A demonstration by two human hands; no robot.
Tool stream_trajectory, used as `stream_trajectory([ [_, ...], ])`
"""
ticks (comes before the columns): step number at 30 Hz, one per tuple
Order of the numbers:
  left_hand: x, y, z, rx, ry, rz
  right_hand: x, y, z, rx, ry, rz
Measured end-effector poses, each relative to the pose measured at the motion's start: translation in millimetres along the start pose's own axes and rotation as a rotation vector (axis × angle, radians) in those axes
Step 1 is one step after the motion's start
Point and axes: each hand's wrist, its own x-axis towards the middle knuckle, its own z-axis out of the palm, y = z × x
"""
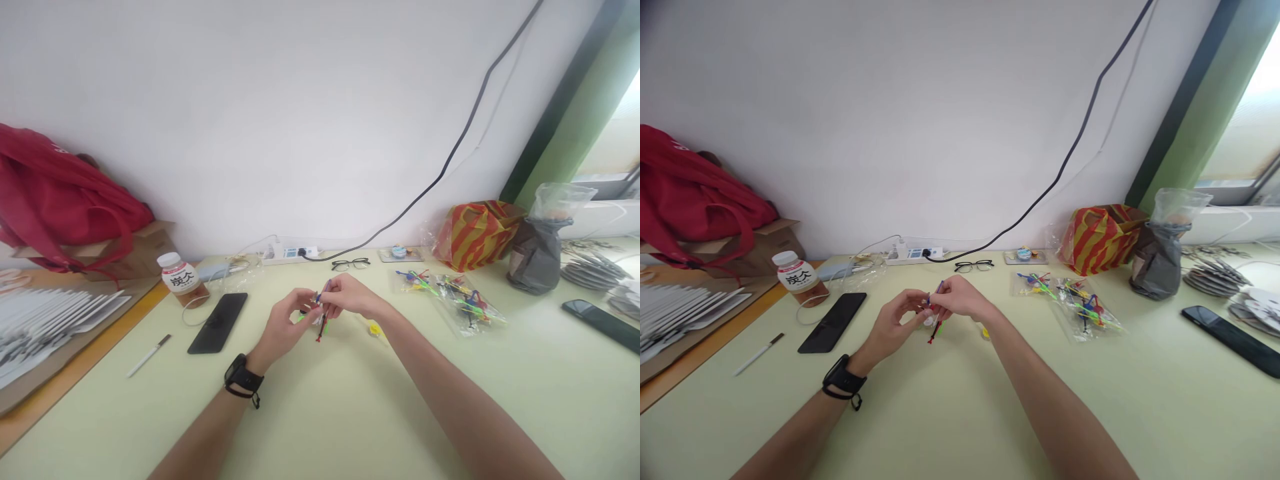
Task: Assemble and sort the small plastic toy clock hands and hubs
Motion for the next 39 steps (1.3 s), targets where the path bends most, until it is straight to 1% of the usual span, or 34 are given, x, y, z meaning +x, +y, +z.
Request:
stream_trajectory([
  [3,2.4,-1.6,-1.6,-0.095,0.052,0.002,1.9,-0.5,7.7,0.052,-0.040,0.004],
  [6,3.5,0.5,-5.0,-0.046,0.028,0.042,2.9,-0.2,10.5,0.096,-0.035,0.013],
  [8,3.6,2.4,-6.2,-0.014,0.033,0.061,2.9,-0.2,11.2,0.119,-0.021,0.011],
  [11,2.9,4.4,-6.5,-0.018,0.030,0.053,0.4,-2.2,13.0,0.067,-0.049,0.005],
  [14,1.4,6.0,-6.1,-0.040,-0.048,0.022,-3.4,-5.1,16.1,-0.044,-0.085,0.010],
  [16,0.3,6.9,-6.1,-0.035,-0.083,0.004,-4.3,-5.0,17.5,-0.105,-0.081,0.026],
  [18,-0.4,7.5,-6.8,-0.010,-0.089,-0.002,-2.5,-2.1,16.1,-0.179,-0.030,0.047],
  [21,-0.5,8.6,-9.9,0.012,-0.124,0.003,3.9,7.9,7.1,-0.317,0.103,0.102],
  [24,-0.3,9.9,-16.7,0.108,-0.263,-0.018,9.3,21.3,-4.6,-0.459,0.194,0.183],
  [26,-0.4,9.9,-22.8,0.222,-0.350,-0.045,10.2,29.0,-7.9,-0.526,0.187,0.233],
  [28,-0.4,8.3,-29.6,0.310,-0.410,-0.074,9.5,34.1,-5.4,-0.565,0.152,0.258],
  [31,0.7,3.6,-39.6,0.364,-0.456,-0.095,8.6,36.3,5.3,-0.614,0.148,0.229],
  [35,3.1,-2.6,-47.7,0.431,-0.386,-0.091,10.2,35.3,17.6,-0.701,0.184,0.141],
  [39,2.2,-7.4,-44.1,0.429,-0.311,-0.016,10.5,36.2,23.4,-0.753,0.166,0.094],
])
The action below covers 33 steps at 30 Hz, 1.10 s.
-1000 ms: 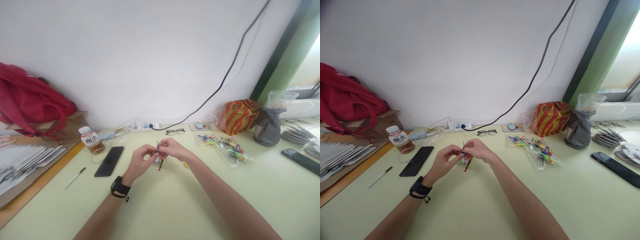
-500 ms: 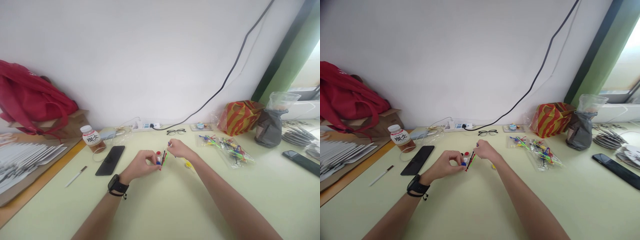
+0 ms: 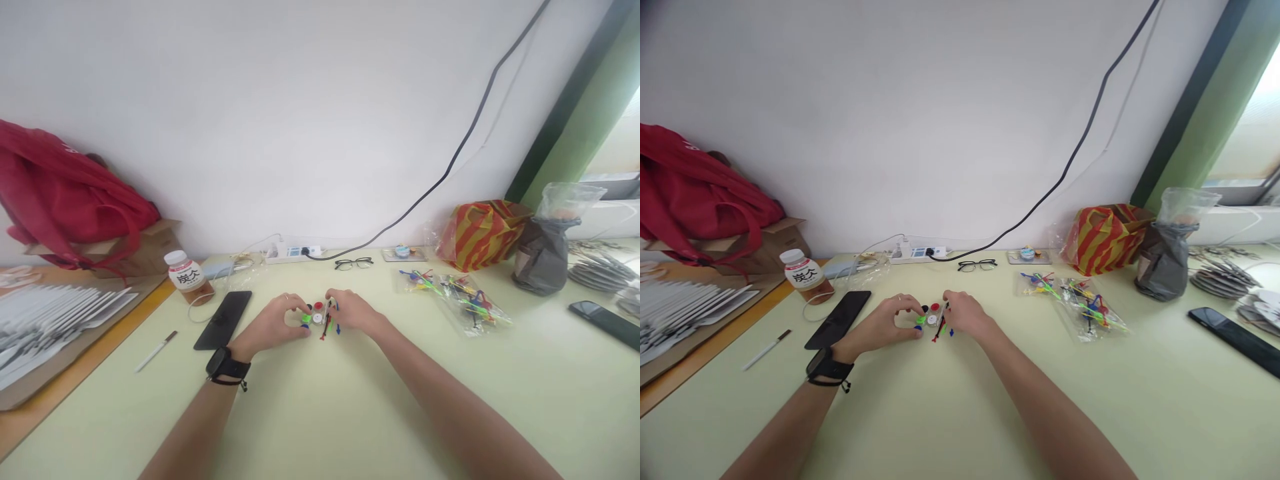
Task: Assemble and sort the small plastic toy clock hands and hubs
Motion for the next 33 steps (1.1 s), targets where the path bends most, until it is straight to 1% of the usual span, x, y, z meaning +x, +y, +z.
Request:
stream_trajectory([
  [2,-0.3,-0.8,7.8,0.020,0.043,0.035,-1.7,-1.7,2.3,-0.013,0.008,-0.019],
  [4,-1.0,-3.0,18.4,0.052,0.051,0.052,-3.7,-4.1,4.2,-0.022,0.018,-0.040],
  [7,-2.5,-8.6,34.6,0.102,-0.015,0.041,-5.4,-7.1,6.0,-0.030,0.027,-0.080],
  [10,-3.4,-13.1,44.5,0.127,-0.073,-0.007,-4.2,-6.2,6.8,-0.026,0.025,-0.101],
  [13,-3.4,-11.5,46.2,0.135,-0.078,-0.036,-1.3,-1.3,7.1,-0.006,0.012,-0.114],
  [16,-2.5,-3.2,44.2,0.143,-0.037,-0.020,2.0,5.2,5.8,0.030,0.004,-0.129],
  [19,-1.2,6.7,43.4,0.161,0.006,0.026,6.3,11.9,2.9,0.061,0.037,-0.141],
  [22,-0.1,12.5,45.7,0.185,0.049,0.032,11.0,18.2,1.6,0.084,0.079,-0.168],
  [26,1.2,14.5,51.2,0.196,0.083,0.020,15.6,24.2,6.8,0.115,0.087,-0.190],
  [33,2.5,18.6,55.2,0.230,0.081,0.040,23.9,32.3,16.4,0.140,0.149,-0.160],
])
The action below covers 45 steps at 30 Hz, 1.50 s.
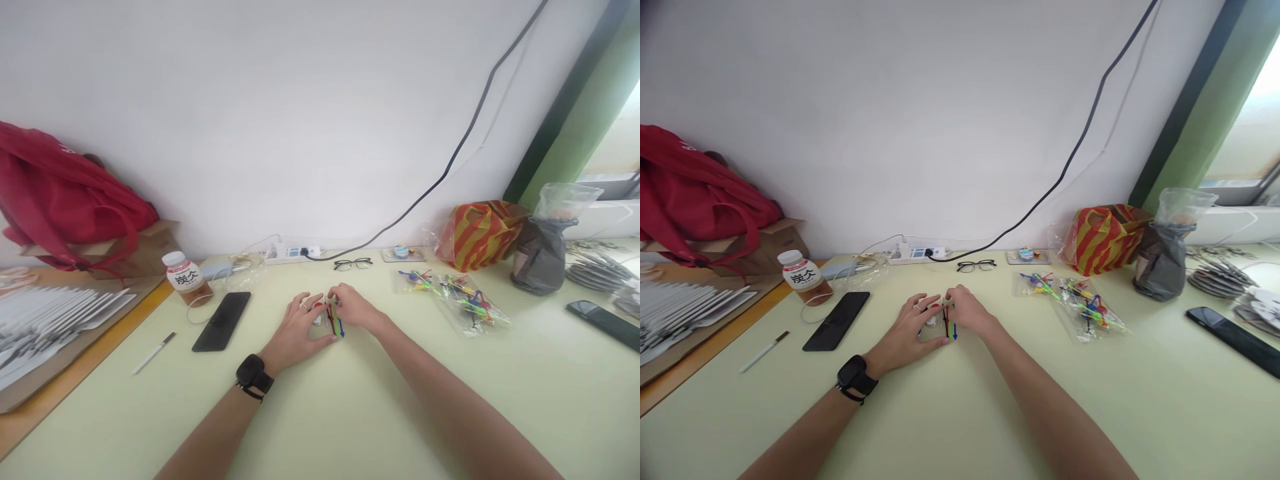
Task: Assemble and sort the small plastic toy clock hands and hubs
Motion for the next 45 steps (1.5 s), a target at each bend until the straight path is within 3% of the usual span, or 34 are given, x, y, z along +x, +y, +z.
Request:
stream_trajectory([
  [5,0.3,1.1,-0.8,0.014,0.008,0.055,0.6,1.0,-3.1,-0.001,0.036,-0.002],
  [13,1.6,6.5,-5.6,-0.037,0.003,0.097,-7.0,-14.2,-12.8,-0.009,-0.069,-0.077],
  [16,1.3,6.7,-6.0,-0.054,0.015,0.106,-5.7,-13.6,-35.2,-0.085,-0.085,0.008],
  [19,1.1,4.8,-4.5,-0.055,0.043,0.090,-10.3,-9.6,-72.8,-0.181,-0.163,0.124],
  [22,1.3,3.3,-2.8,-0.038,0.069,0.082,-21.6,-7.0,-104.0,-0.250,-0.338,0.259],
  [24,1.6,3.2,-2.3,-0.023,0.055,0.088,-28.3,-7.1,-111.4,-0.257,-0.494,0.344],
  [26,1.8,3.5,-2.5,-0.016,0.038,0.091,-31.4,-8.0,-108.9,-0.236,-0.604,0.389],
  [28,1.8,4.0,-3.4,-0.022,0.034,0.092,-30.6,-9.1,-102.5,-0.206,-0.635,0.385],
  [31,1.9,6.0,-6.1,-0.060,0.076,0.089,-25.9,-13.0,-96.3,-0.149,-0.567,0.309],
  [34,3.0,11.0,-10.6,-0.163,0.190,0.078,-21.7,-23.9,-92.5,-0.029,-0.456,0.184],
  [39,7.3,16.7,-18.7,-0.361,0.362,0.050,-17.8,-49.1,-69.6,0.380,-0.334,-0.012],
  [41,8.8,15.1,-21.1,-0.381,0.383,0.050,-17.0,-55.3,-58.7,0.445,-0.307,-0.028],
  [45,9.4,10.6,-25.4,-0.392,0.358,0.052,-15.7,-56.5,-46.0,0.358,-0.282,0.009],
])
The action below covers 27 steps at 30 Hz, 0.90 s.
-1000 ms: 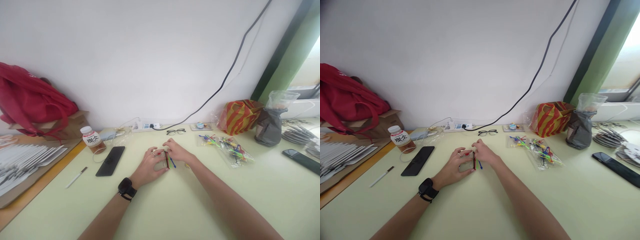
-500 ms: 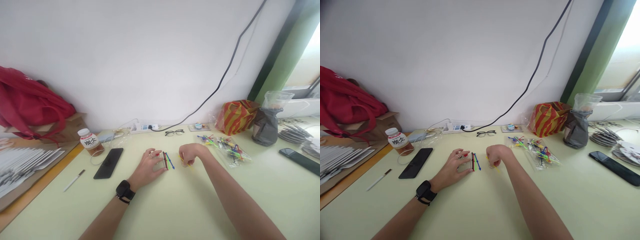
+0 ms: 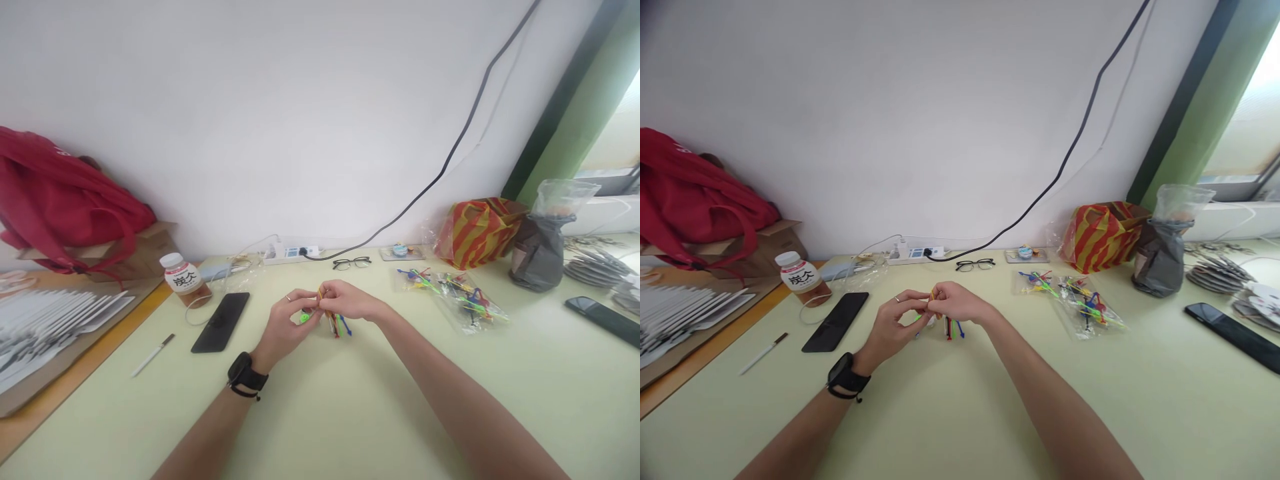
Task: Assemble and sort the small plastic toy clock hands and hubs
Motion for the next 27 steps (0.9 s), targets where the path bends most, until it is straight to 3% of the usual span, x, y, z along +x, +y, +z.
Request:
stream_trajectory([
  [3,-0.7,0.0,-3.5,-0.043,-0.071,-0.041,3.3,10.3,-2.8,-0.120,0.101,0.077],
  [6,-2.6,0.7,-6.2,-0.088,-0.241,-0.081,5.7,26.8,-11.9,-0.268,0.202,0.198],
  [10,-4.7,-0.8,-10.0,-0.028,-0.435,-0.134,4.9,43.4,-21.2,-0.393,0.158,0.349],
  [19,-2.4,-21.9,-24.0,0.118,-0.387,-0.097,7.0,35.1,-10.0,-0.381,-0.001,0.355],
  [23,-8.5,-24.1,-14.1,0.223,-0.351,-0.070,7.3,32.6,-2.6,-0.312,-0.046,0.362],
  [27,-13.2,-27.9,-1.9,0.264,-0.413,-0.027,7.9,30.6,5.9,-0.239,-0.071,0.358],
])
